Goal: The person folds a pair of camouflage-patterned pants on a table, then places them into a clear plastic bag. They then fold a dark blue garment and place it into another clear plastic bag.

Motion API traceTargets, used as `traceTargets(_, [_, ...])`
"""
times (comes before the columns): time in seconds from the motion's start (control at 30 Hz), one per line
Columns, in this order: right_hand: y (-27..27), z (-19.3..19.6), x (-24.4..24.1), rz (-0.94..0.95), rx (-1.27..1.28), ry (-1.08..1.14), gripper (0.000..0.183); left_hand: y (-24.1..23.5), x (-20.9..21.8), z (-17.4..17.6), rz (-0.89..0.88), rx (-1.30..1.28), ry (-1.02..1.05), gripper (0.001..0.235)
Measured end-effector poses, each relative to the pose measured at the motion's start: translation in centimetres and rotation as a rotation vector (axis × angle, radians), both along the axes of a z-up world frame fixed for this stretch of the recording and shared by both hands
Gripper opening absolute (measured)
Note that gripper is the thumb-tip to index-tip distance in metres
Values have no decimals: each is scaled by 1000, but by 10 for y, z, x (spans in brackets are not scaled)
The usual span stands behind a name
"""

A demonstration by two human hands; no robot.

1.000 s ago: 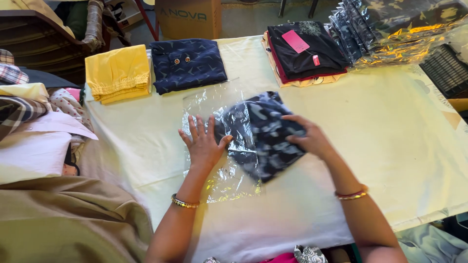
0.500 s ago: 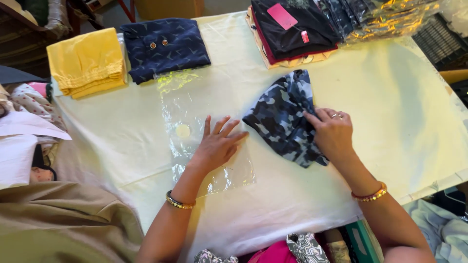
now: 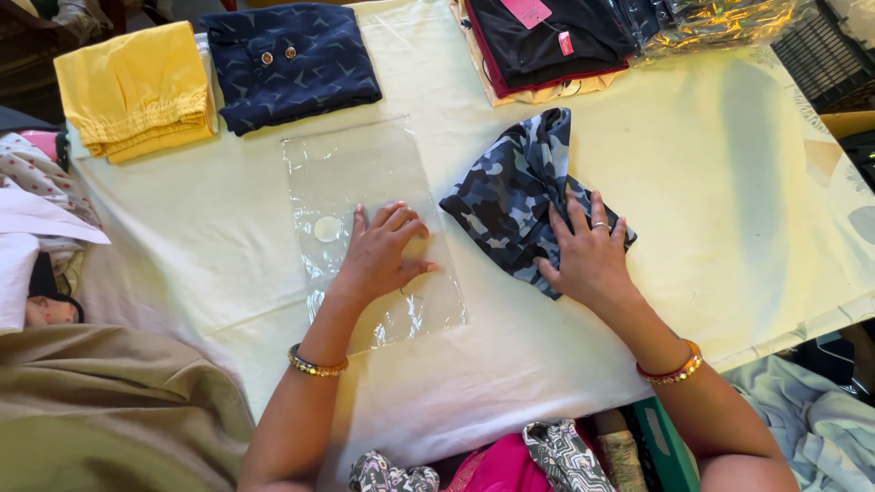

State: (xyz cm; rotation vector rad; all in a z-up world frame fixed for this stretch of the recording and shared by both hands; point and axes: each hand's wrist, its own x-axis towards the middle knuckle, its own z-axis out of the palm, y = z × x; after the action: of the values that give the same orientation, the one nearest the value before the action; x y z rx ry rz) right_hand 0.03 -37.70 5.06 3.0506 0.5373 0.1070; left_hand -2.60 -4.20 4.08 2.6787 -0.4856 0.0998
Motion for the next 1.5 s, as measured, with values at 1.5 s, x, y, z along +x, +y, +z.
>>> traceTargets(1.5, [-185,22,76,-15,136,-138,113,11,-21,-24,131,228,139,90])
